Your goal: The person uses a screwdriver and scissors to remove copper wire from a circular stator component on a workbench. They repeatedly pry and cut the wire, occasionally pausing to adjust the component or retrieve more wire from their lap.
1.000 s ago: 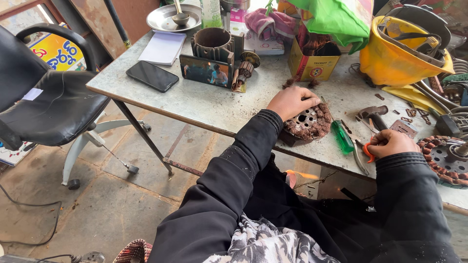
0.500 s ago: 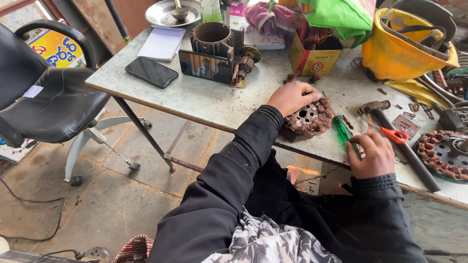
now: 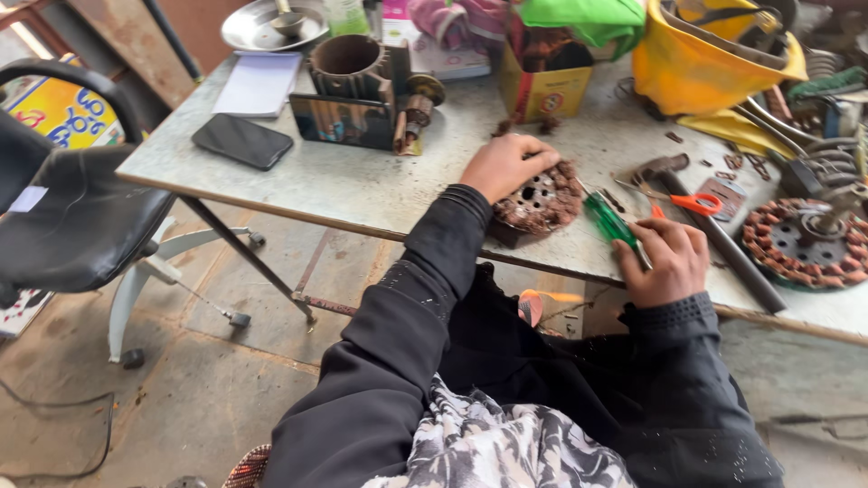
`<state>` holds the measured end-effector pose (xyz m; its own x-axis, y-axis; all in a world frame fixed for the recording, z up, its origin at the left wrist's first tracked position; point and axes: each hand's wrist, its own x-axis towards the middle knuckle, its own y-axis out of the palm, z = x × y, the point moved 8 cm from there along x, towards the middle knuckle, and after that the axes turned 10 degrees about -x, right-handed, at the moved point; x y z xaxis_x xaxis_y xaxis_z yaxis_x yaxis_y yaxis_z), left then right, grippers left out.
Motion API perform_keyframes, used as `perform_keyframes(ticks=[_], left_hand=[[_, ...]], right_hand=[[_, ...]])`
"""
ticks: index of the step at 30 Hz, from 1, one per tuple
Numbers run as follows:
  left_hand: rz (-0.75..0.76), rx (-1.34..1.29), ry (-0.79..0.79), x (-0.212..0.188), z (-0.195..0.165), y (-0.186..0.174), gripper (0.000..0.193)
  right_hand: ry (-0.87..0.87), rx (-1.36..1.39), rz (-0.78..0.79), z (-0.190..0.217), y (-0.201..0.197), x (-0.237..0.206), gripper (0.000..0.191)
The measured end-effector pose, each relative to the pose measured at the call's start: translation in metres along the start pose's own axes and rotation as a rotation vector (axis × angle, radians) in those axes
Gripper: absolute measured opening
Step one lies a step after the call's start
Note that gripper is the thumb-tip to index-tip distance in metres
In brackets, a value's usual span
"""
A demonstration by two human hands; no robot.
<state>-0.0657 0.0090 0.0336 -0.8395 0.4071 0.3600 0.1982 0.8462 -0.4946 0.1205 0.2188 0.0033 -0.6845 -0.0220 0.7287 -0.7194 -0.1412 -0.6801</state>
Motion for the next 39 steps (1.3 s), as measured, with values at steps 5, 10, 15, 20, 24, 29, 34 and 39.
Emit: perform_keyframes(ticks=[5,10,15,20,24,29,34,39], left_hand=[[0.010,0.007,-0.046,-0.004,-0.005,-0.003,0.042],[0.022,0.006,-0.088,-0.005,-0.005,-0.003,0.042],[0.023,-0.001,-0.033,-0.004,-0.005,-0.003,0.042],[0.002,-0.022,-0.055,-0.005,-0.003,-0.005,0.041],[0.001,-0.035,-0.085,-0.006,-0.003,-0.005,0.042],[0.010,-0.015,-0.048,-0.006,-0.004,-0.005,0.042],[0.021,-0.018,-0.032,-0.006,-0.005,-0.005,0.042],[0.027,-0.023,-0.058,-0.008,-0.009,-0.006,0.042]], right_hand=[[0.012,-0.036,-0.010,0.004,-0.006,0.000,0.030],[0.013,-0.065,0.062,0.010,-0.007,0.003,0.039],[0.014,-0.054,0.054,0.014,-0.012,0.003,0.041],[-0.002,-0.049,0.040,0.015,-0.011,0.004,0.038],[-0.009,-0.047,0.043,0.015,-0.010,0.003,0.035],[-0.011,-0.069,0.045,0.013,-0.008,0.000,0.036],[-0.056,-0.071,0.012,0.014,-0.010,0.000,0.030],[-0.075,-0.042,-0.029,0.021,-0.017,-0.001,0.023]])
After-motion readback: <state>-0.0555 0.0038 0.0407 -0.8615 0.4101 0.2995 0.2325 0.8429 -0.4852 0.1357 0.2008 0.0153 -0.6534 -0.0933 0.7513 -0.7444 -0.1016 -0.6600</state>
